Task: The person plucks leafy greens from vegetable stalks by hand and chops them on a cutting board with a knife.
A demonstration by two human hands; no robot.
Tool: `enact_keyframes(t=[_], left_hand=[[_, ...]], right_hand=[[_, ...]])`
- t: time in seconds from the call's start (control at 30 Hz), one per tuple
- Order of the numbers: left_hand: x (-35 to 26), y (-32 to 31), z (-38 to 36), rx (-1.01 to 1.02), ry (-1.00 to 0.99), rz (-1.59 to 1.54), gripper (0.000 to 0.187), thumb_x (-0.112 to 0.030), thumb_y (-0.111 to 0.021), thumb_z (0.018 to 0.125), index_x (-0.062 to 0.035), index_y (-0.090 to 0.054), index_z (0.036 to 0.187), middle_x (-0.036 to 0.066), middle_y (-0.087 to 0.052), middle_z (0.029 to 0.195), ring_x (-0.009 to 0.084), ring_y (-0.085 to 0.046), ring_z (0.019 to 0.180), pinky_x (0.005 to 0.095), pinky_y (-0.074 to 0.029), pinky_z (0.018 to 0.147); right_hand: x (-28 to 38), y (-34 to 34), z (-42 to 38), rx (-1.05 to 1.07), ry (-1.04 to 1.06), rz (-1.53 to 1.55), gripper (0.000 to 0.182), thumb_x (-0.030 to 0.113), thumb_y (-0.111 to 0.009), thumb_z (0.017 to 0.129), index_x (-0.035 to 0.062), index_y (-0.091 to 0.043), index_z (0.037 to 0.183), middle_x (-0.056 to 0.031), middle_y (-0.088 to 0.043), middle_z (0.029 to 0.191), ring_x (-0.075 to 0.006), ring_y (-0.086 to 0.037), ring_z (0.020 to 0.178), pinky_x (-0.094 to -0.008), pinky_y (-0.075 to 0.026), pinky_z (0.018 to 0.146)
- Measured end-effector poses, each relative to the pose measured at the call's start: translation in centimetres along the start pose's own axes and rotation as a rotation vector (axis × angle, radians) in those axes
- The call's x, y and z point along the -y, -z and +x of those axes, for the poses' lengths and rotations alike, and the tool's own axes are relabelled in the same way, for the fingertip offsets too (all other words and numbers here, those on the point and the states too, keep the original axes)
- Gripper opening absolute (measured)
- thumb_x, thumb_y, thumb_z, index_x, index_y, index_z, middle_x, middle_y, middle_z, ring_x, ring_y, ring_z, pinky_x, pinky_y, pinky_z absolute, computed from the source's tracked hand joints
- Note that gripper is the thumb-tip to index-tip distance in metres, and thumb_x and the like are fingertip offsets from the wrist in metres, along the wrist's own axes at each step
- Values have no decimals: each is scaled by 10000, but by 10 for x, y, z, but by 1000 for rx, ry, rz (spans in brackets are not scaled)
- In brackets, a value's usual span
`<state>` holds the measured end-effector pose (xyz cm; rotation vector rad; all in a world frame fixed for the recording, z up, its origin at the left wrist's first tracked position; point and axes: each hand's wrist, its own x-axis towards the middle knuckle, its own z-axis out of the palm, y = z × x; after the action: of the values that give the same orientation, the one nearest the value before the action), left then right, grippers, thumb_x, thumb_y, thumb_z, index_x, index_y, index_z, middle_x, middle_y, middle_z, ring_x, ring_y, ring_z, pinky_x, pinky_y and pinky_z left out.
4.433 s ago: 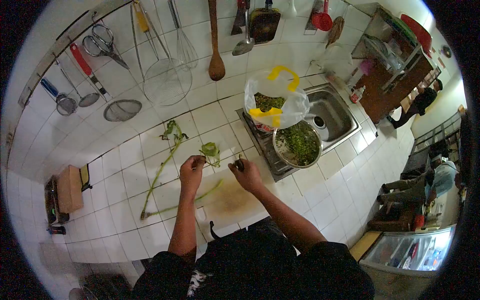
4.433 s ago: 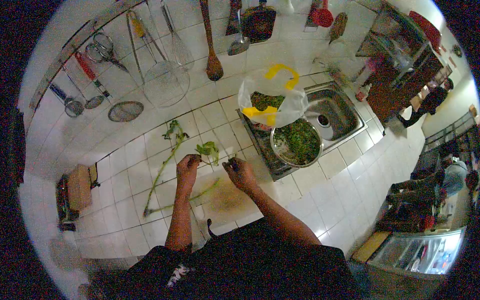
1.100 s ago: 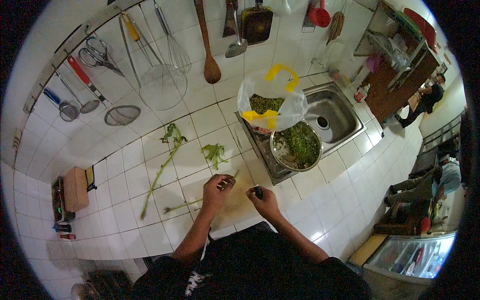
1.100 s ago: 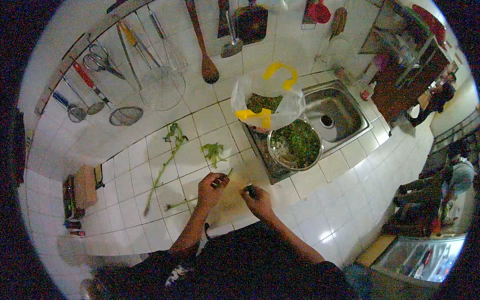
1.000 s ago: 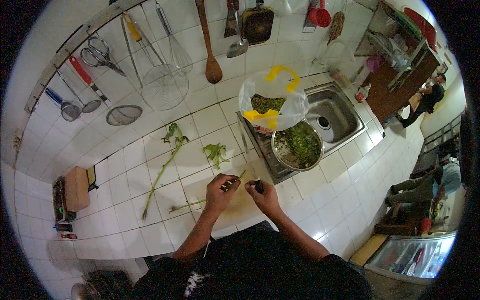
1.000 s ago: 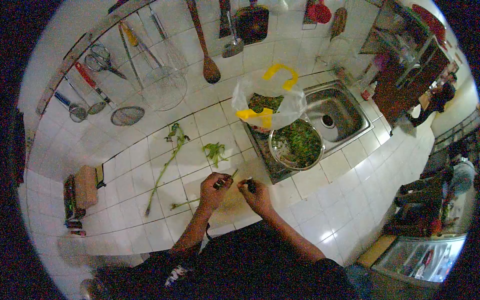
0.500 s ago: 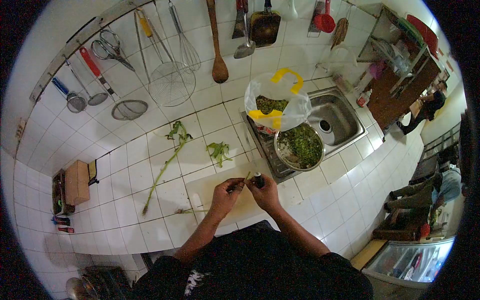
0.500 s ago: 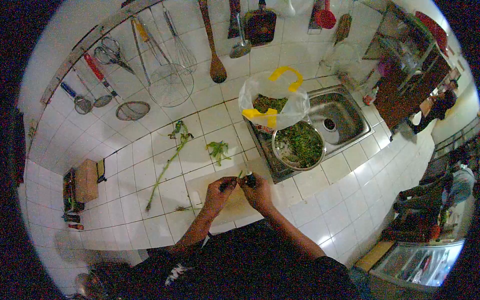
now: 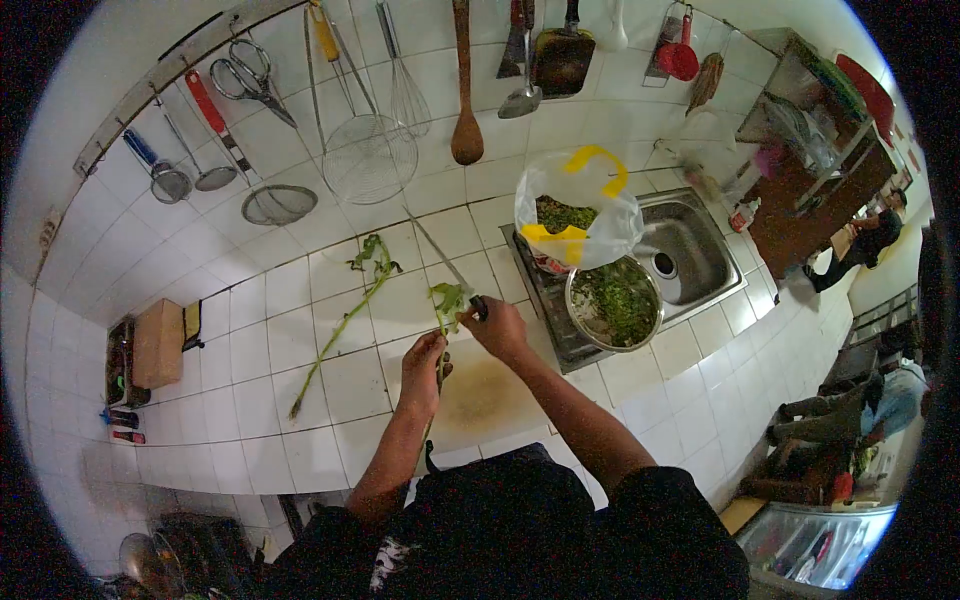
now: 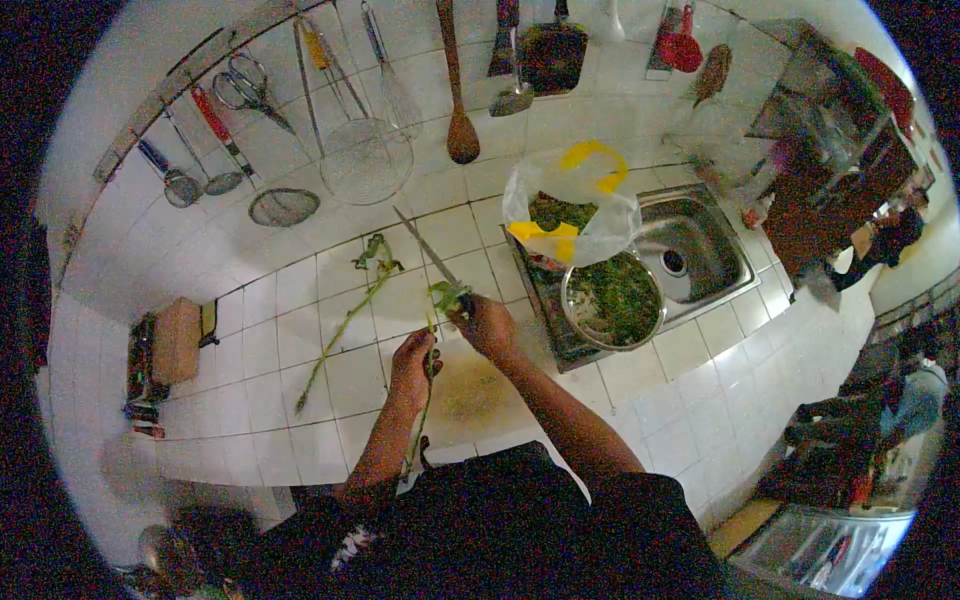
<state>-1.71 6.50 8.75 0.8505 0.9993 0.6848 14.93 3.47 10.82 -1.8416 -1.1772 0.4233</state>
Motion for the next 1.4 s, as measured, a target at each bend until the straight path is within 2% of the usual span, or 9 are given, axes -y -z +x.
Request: enact_keyframes(t=[0.2, 0.3, 0.4, 0.53, 0.73, 0.97, 1.07, 1.27, 1.4], left_hand=[[-17, -4, 1, 67, -54, -94, 247, -191, -627, 886, -51, -599, 1087, -18, -566, 878, 92, -527, 760, 268, -470, 684], [-21, -10, 9, 75, -92, -47, 328, -296, -629, 882, -52, -587, 1097, 9, -575, 913, 114, -535, 770, 269, -466, 679], [-34, -27, 8, 132, -99, -109, 324, -277, -634, 872, -46, -582, 1094, 13, -580, 906, 120, -539, 769, 274, -459, 686], [-40, -43, 8, 105, -123, -52, 315, -264, -635, 863, -49, -579, 1086, 12, -587, 908, 126, -531, 766, 282, -451, 679], [-14, -34, 8, 144, -273, 196, 305, -260, -626, 902, -30, -598, 1100, 30, -619, 992, 129, -561, 918, 276, -463, 796], [49, 2, -15, 332, -23, 351, 270, -252, -601, 913, -23, -630, 1053, 39, -654, 916, 128, -597, 827, 297, -483, 777], [68, 8, -13, 340, -136, 601, 235, -231, -614, 894, -37, -659, 1019, 64, -668, 894, 145, -617, 762, 298, -498, 710], [76, 8, -4, 116, -581, 1161, 176, -143, -666, 771, -82, -707, 931, 107, -653, 893, 276, -636, 794, 372, -516, 722], [87, 8, 3, 47, -609, 1206, 194, -115, -660, 743, -100, -710, 930, 96, -639, 887, 287, -620, 831, 381, -511, 741]], right_hand=[[10, 2, 2, 57, -13, 115, 354, 328, -728, 792, -12, -630, 782, -81, -572, 586, -130, -496, 529, -323, -420, 517], [18, 7, -28, 119, -104, 315, 354, 319, -747, 788, -19, -641, 799, -10, -555, 591, -95, -466, 537, -296, -398, 491], [9, 7, -46, 302, -141, 207, 378, 355, -746, 782, 7, -669, 905, -69, -615, 644, -145, -561, 572, -310, -467, 568], [9, 3, -56, 194, -172, 320, 271, 247, -732, 814, 1, -672, 913, 19, -525, 593, -59, -437, 540, -262, -367, 489], [-1, 2, -61, 132, -263, 492, 237, 212, -711, 829, 6, -674, 939, 18, -558, 633, -68, -471, 566, -261, -387, 509], [-25, 5, -99, 22, -441, 554, 226, 201, -706, 832, -10, -642, 878, 2, -586, 683, -69, -496, 609, -251, -409, 551], [-55, 8, -123, -44, -302, 503, 257, 224, -713, 830, -10, -609, 808, -22, -584, 676, -74, -488, 607, -259, -414, 562], [-80, 32, -168, 7, -421, 206, 446, 405, -584, 905, -23, -584, 782, -56, -559, 632, -134, -482, 581, -322, -410, 555], [-78, 46, -194, 100, -552, 108, 487, 417, -508, 939, -48, -566, 804, -105, -538, 612, -183, -484, 578, -368, -415, 568]])
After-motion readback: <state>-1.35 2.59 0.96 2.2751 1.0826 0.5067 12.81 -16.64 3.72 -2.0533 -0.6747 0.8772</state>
